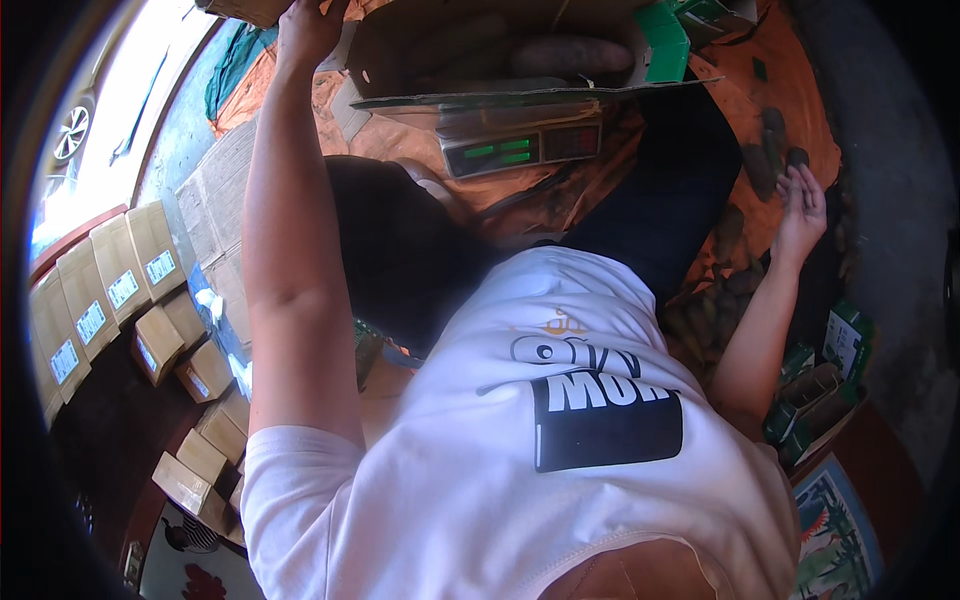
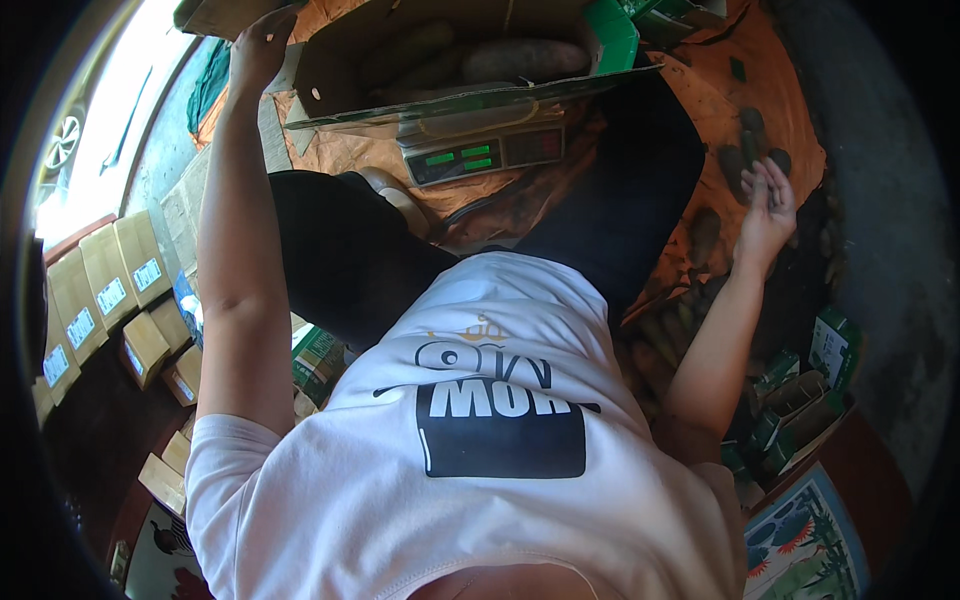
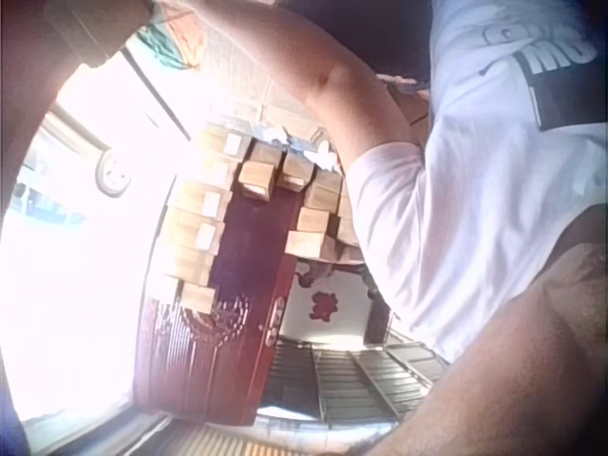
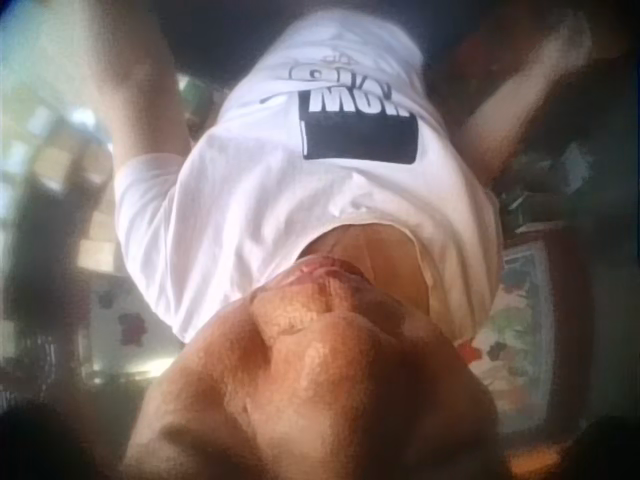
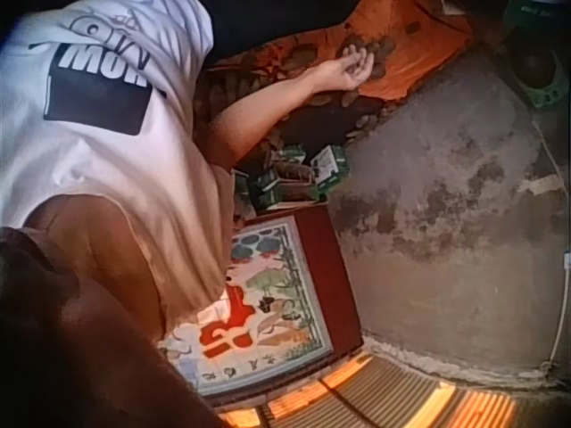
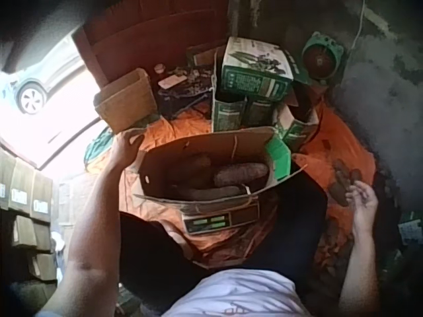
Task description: Picking up individual vegetables (radishes or similar) from a pile on the floor, placing them into a box on a digital scale to reach a target weight, and then setting the filled box aside.
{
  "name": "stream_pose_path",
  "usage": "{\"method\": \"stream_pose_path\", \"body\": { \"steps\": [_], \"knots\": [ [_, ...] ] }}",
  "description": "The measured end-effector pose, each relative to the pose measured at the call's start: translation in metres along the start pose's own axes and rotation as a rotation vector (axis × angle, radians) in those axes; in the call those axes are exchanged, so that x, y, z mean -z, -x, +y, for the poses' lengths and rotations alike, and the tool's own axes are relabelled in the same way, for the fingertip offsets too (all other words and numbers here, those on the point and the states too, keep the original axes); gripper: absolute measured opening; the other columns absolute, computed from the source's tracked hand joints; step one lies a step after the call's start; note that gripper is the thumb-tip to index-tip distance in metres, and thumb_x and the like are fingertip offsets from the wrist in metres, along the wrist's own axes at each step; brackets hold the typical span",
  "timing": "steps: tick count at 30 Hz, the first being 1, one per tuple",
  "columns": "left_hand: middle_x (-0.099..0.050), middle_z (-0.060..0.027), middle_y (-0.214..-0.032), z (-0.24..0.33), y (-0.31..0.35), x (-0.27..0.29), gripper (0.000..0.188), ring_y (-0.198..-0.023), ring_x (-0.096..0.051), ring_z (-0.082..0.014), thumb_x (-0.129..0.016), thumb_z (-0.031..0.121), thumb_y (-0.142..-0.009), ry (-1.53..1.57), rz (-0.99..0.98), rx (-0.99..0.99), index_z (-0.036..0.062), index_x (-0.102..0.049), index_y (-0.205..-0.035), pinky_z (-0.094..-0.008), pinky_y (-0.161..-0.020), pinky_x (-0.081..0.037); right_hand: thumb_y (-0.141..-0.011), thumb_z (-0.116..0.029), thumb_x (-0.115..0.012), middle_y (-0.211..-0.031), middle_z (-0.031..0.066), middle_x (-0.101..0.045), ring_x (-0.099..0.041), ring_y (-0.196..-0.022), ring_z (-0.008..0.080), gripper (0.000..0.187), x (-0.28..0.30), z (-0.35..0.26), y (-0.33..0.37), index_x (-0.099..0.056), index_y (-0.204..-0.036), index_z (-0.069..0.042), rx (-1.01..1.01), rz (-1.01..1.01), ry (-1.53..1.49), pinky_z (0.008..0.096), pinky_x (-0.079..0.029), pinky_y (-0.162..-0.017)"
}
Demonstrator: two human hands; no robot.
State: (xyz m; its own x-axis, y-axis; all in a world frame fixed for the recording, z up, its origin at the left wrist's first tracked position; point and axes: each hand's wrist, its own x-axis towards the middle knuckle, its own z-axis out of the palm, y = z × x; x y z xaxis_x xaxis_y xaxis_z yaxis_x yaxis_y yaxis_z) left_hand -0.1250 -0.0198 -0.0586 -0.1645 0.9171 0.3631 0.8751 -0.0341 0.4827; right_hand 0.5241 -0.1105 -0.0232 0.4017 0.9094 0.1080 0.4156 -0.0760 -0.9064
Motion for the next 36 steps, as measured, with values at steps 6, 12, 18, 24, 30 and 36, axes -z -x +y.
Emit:
{"method": "stream_pose_path", "body": {
  "steps": [6, 12, 18, 24, 30, 36],
  "knots": [
    [-0.072, -0.0206, -0.109, -0.002, 0.004, 0.004, 0.027, -0.106, -0.067, -0.0371, -0.067, 0.025, -0.093, -0.001, 0.003, 0.064, 0.0052, -0.074, -0.11, -0.0428, -0.091, -0.051, -0.101, -0.003, -0.056, -0.117, 0.0152, -0.067, -0.067, -0.103, 0.0198, 0.028, -0.052, -0.042, -0.008, -0.059, -0.126, 0.006, 0.097, -0.152, -0.04, 0.0308, -0.054, -0.093],
    [-0.073, -0.0153, -0.108, -0.002, 0.002, -0.008, 0.028, -0.101, -0.069, -0.0318, -0.066, 0.026, -0.094, -0.002, -0.08, -0.057, 0.0104, -0.072, -0.117, -0.0408, -0.087, -0.054, -0.093, -0.012, -0.07, -0.124, 0.0101, -0.065, -0.061, -0.117, 0.0225, 0.034, -0.101, -0.091, 0.013, -0.063, -0.125, -0.003, 0.497, -0.353, 0.222, 0.0339, -0.047, -0.101],
    [-0.072, -0.0181, -0.106, 0.03, 0.011, -0.026, 0.026, -0.102, -0.068, -0.0379, -0.061, 0.029, -0.091, 0.037, -0.379, 0.015, 0.0135, -0.073, -0.108, -0.0467, -0.087, -0.055, -0.074, -0.003, -0.076, -0.11, 0.0125, -0.065, -0.057, -0.116, 0.0331, 0.044, -0.148, -0.133, 0.017, -0.066, -0.117, -0.01, 0.874, -0.565, 0.683, 0.0432, -0.041, -0.105],
    [-0.071, -0.0194, -0.104, 0.044, -0.002, -0.02, 0.024, -0.1, -0.069, -0.0382, -0.055, 0.016, -0.09, -0.163, -0.473, 0.061, 0.0114, -0.071, -0.107, -0.0483, -0.085, -0.055, -0.071, 0.0, -0.073, -0.089, 0.0081, -0.068, -0.064, -0.093, 0.0292, 0.025, -0.16, -0.163, -0.01, -0.071, -0.094, -0.009, 1.027, -0.942, 0.848, 0.0406, -0.047, -0.093],
    [-0.072, -0.0179, -0.1, 0.036, -0.013, -0.02, 0.02, -0.096, -0.071, -0.0359, -0.054, 0.013, -0.09, -0.307, -0.523, -0.071, 0.0069, -0.071, -0.1, -0.0479, -0.079, -0.057, -0.073, -0.005, -0.072, -0.083, 0.0087, -0.068, -0.066, -0.082, 0.0299, 0.013, -0.187, -0.166, -0.019, -0.071, -0.086, -0.009, 1.097, -1.009, 0.896, 0.0422, -0.052, -0.075],
    [-0.073, -0.0149, -0.094, 0.014, -0.014, -0.002, 0.017, -0.091, -0.072, -0.0339, -0.06, 0.016, -0.086, -0.286, -0.502, -0.032, 0.0104, -0.074, -0.094, -0.0455, -0.077, -0.058, -0.073, -0.004, -0.072, -0.079, 0.0088, -0.067, -0.066, -0.078, 0.0306, 0.012, -0.215, -0.215, -0.02, -0.069, -0.083, -0.009, 1.195, -0.992, 0.903, 0.0428, -0.052, -0.067]
  ]
}}
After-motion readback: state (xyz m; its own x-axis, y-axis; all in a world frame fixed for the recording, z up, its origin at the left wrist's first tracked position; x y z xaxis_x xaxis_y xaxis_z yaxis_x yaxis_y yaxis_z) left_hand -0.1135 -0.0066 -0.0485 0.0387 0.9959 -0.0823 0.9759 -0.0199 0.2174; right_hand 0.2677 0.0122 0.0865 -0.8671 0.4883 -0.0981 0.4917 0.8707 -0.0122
